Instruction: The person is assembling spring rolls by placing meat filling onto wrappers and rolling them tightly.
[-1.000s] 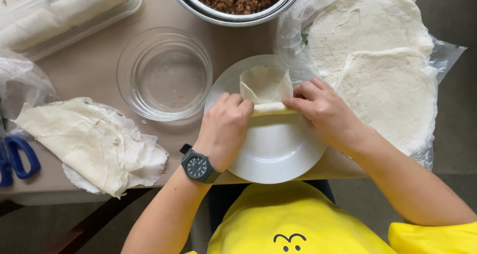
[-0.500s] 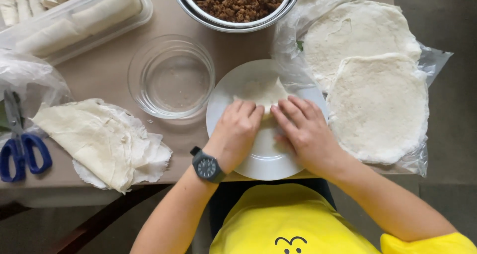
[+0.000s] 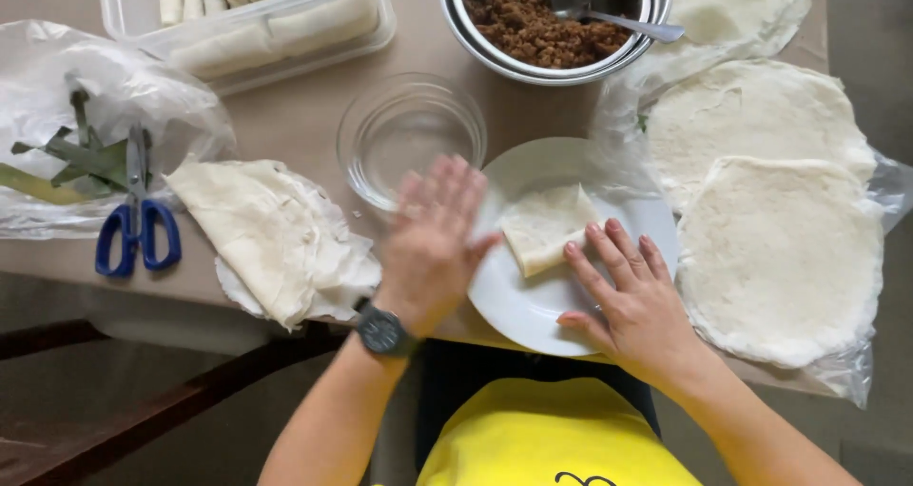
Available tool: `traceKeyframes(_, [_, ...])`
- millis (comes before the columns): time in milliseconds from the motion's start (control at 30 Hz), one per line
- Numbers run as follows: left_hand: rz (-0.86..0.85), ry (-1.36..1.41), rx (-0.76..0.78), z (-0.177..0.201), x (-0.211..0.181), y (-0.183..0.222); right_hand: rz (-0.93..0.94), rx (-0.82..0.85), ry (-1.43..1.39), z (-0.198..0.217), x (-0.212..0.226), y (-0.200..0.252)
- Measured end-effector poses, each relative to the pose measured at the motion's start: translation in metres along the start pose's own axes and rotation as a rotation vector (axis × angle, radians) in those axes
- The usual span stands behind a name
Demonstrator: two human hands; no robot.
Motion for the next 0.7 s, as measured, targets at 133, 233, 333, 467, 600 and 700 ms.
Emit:
traceKeyframes(133, [0.181, -0.146, 0.012, -0.001, 0.052, -0.012, -0.046, 0.065, -0.044, -0.003, 0.000, 0.011])
traceKeyframes(233, [0.249, -0.158, 0.191, -0.005, 0.065, -0.019, -0.053, 0.055, -0.022, -0.004, -0.002, 0.008])
traceKeyframes(333, [0.262, -0.133, 0.226, -0.006, 0.060, -0.022, -0.061, 0.053, -0.023, -0.003, -0.001, 0.008])
traceKeyframes(467, [0.388, 0.589, 0.160, 0.009, 0.006, -0.035, -0.063, 0.055, -0.034, 0.000, -0.001, 0.006])
traceKeyframes(600, [0.676, 1.261, 0.376, -0.063, -0.027, -0.014, -0.059, 0.069, -0.041, -0.001, -0.002, 0.006])
traceKeyframes(700, [0.937, 1.516, 0.487, -0.101, -0.020, -0.009, -0.067, 0.062, -0.055, 0.000, -0.003, 0.007])
Point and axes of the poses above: each hand's wrist, its own y-axis away from the middle knuckle, its own z-axis out of the back of the hand, x = y × z, the point moved 3 cm from there along -y, towards the middle knuckle, and after that the axes turned 9 degrees about z, right-handed, at the moved point
